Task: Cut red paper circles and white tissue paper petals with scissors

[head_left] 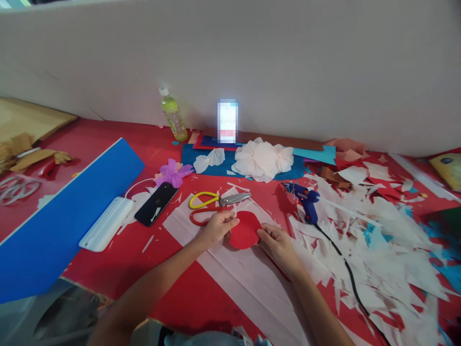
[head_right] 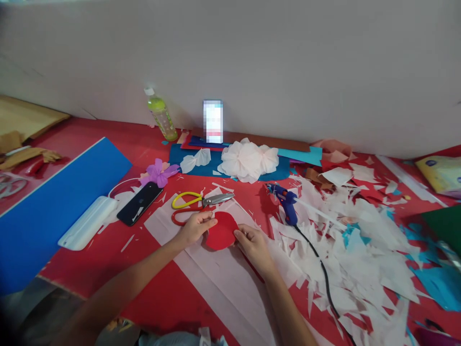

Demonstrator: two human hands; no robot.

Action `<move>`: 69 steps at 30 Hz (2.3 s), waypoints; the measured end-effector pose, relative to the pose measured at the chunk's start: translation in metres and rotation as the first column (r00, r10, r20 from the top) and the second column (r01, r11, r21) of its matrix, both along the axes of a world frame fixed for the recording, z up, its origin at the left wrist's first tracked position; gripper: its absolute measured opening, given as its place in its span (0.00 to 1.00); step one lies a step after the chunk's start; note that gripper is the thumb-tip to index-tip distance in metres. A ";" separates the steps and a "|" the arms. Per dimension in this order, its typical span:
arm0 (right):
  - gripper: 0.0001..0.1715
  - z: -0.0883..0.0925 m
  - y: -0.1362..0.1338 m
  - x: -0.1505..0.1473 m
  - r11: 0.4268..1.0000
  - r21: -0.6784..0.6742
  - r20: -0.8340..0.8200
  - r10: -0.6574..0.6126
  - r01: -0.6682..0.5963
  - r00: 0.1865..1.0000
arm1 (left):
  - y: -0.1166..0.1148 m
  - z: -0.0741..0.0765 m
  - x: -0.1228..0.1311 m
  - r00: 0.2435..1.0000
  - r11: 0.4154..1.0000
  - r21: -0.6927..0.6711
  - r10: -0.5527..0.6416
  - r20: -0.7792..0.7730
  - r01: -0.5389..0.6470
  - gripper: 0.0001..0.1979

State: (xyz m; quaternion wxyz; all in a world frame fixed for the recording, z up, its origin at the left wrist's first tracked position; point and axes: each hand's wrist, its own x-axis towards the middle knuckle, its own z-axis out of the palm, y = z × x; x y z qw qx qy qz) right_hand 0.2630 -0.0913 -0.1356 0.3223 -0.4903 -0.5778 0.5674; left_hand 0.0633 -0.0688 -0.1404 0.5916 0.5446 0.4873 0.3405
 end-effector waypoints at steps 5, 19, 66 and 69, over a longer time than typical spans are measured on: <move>0.17 -0.001 0.000 0.000 1.000 0.011 0.001 0.001 -0.001 1.000 | 0.000 0.003 0.001 1.000 1.000 0.015 0.003 0.006 -0.003 0.17; 0.18 0.000 0.000 0.001 0.999 0.036 0.029 0.008 -0.009 1.000 | 0.000 0.006 0.002 1.000 1.000 0.025 0.014 -0.003 -0.014 0.17; 0.17 0.002 0.001 0.000 0.999 0.029 0.020 0.021 -0.021 1.000 | -0.001 0.006 0.002 1.000 1.000 0.024 0.007 0.003 -0.007 0.17; 0.17 0.001 0.001 0.000 0.999 0.027 -0.001 0.018 -0.018 1.000 | -0.002 0.006 0.002 1.000 0.999 0.030 0.011 -0.003 -0.011 0.17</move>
